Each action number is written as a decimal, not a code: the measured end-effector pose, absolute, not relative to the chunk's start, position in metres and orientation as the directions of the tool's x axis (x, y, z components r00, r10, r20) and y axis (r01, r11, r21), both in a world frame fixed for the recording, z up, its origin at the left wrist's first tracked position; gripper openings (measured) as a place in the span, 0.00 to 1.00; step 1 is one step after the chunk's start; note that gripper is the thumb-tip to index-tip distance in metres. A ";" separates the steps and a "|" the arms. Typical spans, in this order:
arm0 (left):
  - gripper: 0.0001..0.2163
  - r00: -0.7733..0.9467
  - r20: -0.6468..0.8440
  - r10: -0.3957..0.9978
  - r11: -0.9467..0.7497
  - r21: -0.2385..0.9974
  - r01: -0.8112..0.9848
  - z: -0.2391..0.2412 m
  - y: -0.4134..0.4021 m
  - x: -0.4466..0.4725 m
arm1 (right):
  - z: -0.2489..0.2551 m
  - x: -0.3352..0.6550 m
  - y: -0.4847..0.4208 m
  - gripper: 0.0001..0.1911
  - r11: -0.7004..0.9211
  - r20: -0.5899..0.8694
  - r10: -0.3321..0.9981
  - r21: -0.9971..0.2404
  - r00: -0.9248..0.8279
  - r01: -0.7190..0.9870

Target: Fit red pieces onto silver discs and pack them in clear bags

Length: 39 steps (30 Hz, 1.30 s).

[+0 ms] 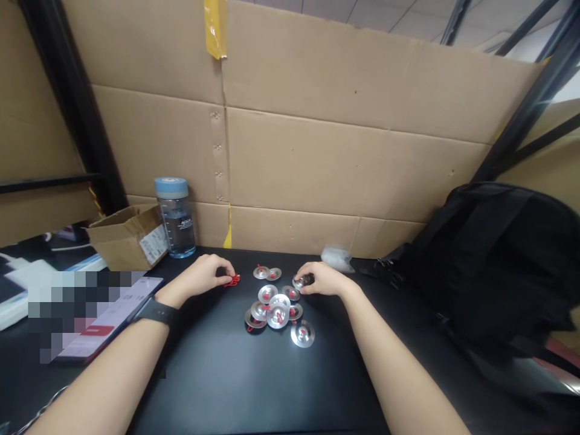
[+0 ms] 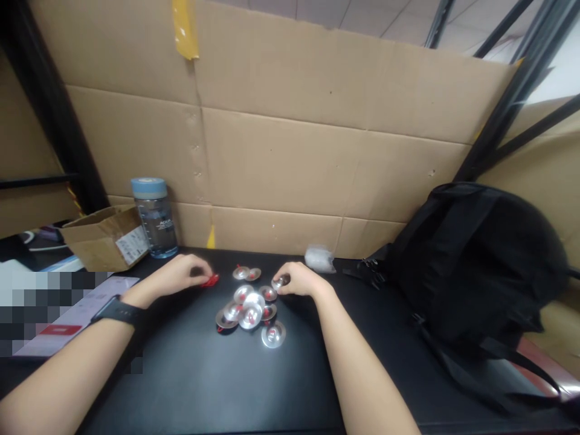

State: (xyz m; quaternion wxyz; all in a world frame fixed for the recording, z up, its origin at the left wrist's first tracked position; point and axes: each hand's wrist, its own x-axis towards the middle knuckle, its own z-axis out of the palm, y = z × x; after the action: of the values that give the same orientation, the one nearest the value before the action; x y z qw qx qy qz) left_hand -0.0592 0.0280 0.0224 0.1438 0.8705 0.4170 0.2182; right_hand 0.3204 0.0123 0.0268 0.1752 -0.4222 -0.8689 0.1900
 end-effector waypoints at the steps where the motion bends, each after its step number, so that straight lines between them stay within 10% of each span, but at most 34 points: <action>1: 0.09 0.556 0.258 0.790 -0.610 0.426 0.668 0.024 0.027 -0.058 | 0.027 0.320 0.012 0.16 0.576 0.141 0.796 -0.474 -0.588 0.666; 23: 0.10 0.557 0.335 0.760 -0.650 0.394 0.650 0.027 0.014 -0.034 | 0.042 0.288 -0.012 0.30 0.632 0.137 0.755 -0.411 -0.641 0.657; 31: 0.11 0.555 0.397 0.731 -0.673 0.558 0.486 0.029 -0.007 -0.001 | 0.036 0.256 -0.014 0.22 0.452 0.417 0.885 -0.876 -0.205 0.167; 39: 0.13 0.358 0.503 0.787 -0.610 0.724 0.323 0.020 -0.014 0.023 | 0.029 0.232 -0.023 0.24 0.401 0.381 0.907 -0.911 -0.182 0.093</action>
State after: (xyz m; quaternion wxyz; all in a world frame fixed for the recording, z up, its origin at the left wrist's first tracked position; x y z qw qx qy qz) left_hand 0.0227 -0.0137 0.0199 0.2626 0.7809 0.3551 0.4417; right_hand 0.2322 -0.0227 0.0289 0.5152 -0.3788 -0.6597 0.3948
